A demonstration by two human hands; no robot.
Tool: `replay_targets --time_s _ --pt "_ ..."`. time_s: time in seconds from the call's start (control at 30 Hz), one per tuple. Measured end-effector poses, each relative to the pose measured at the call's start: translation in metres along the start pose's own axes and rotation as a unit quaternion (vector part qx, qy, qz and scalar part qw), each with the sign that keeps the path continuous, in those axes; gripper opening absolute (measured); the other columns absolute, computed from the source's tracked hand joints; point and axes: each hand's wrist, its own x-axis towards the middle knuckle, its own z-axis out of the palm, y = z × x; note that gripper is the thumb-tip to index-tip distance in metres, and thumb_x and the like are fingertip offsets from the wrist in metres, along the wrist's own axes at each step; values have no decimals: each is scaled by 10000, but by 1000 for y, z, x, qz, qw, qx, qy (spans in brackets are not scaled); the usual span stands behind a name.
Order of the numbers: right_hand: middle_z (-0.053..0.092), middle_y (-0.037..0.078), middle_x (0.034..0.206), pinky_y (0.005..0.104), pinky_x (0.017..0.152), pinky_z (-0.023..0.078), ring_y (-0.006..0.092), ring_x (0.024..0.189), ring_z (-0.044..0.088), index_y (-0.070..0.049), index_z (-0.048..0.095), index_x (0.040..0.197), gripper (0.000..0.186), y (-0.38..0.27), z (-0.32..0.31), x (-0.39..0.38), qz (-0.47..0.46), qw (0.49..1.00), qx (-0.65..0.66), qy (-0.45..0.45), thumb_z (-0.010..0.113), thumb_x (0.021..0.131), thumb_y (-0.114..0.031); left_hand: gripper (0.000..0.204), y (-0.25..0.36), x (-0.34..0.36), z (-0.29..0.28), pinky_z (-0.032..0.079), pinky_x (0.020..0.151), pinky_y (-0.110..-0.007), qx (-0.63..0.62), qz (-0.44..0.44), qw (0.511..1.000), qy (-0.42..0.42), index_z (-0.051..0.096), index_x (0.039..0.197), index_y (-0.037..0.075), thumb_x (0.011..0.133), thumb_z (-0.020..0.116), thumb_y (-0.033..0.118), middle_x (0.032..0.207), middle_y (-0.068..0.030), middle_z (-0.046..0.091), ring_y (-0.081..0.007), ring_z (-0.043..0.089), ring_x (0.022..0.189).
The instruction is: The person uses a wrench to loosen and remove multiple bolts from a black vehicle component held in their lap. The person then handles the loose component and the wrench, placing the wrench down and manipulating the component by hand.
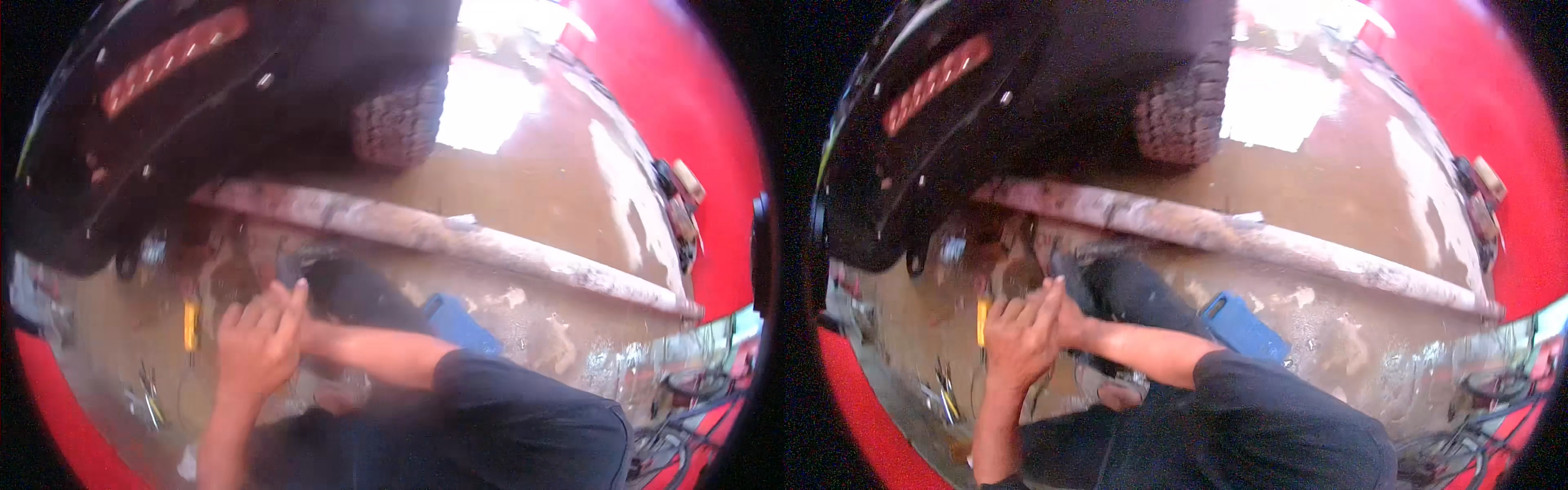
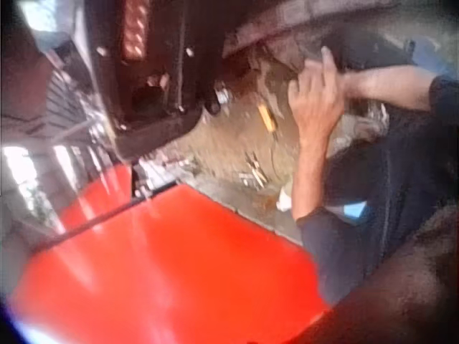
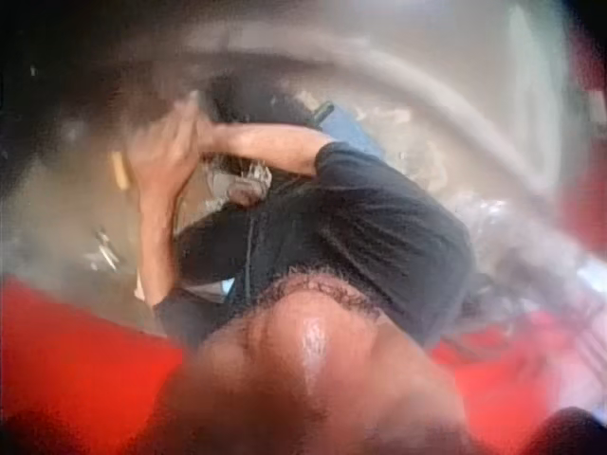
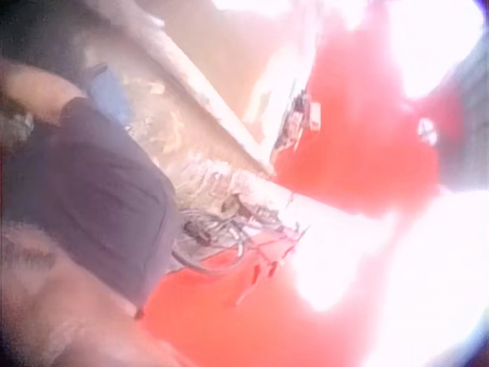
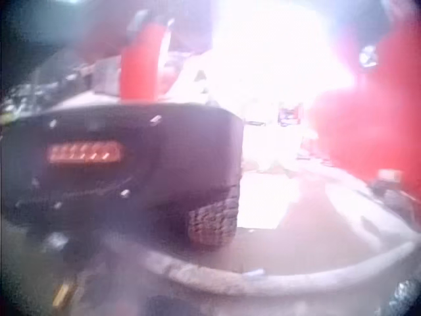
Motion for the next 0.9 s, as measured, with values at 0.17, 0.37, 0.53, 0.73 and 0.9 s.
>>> replay_targets --time_s 0.17,0.37,0.53,0.73,0.9 --pt "629 125 848 477 850 474 348 846 633 -64 624 836 261 1 -28 -15 -58 993 98 -30 774 680 -210 326 -64 78 90 518 888 -484 -101 -184 929 -303 719 1205 37 982 592 237 1051 -217 739 -387 691 1046" --pt "560 76 792 435 836 437 278 811 599 -104 604 791 222 36 -25 -35 2 995 91 -37 760 717 -244 380 -135 -52 151 459 1085 -483 -260 -335 862 -278 679 1278 -12 1052 537 259 1351 -270 633 -401 596 1279" --pt "574 95 783 438 805 426 304 787 609 -82 600 793 264 30 -7 -16 9 992 122 -39 784 693 -243 398 -37 -156 69 525 945 -465 -249 -495 832 19 628 1369 6 1018 607 192 1160 -236 724 -379 689 1095" --pt "572 69 796 411 790 423 261 796 598 -101 622 819 209 17 13 -16 -13 993 113 -36 746 712 -230 359 45 -79 -17 519 725 -466 -63 -431 899 -44 677 1336 44 1009 644 189 931 -223 716 -408 673 814" --pt "649 119 965 462 865 415 326 982 607 -90 661 958 288 21 12 -17 -13 986 143 -82 724 778 -305 408 19 4 -8 504 645 -458 -7 -241 969 -49 690 1347 122 941 712 158 832 -176 704 -362 663 689"
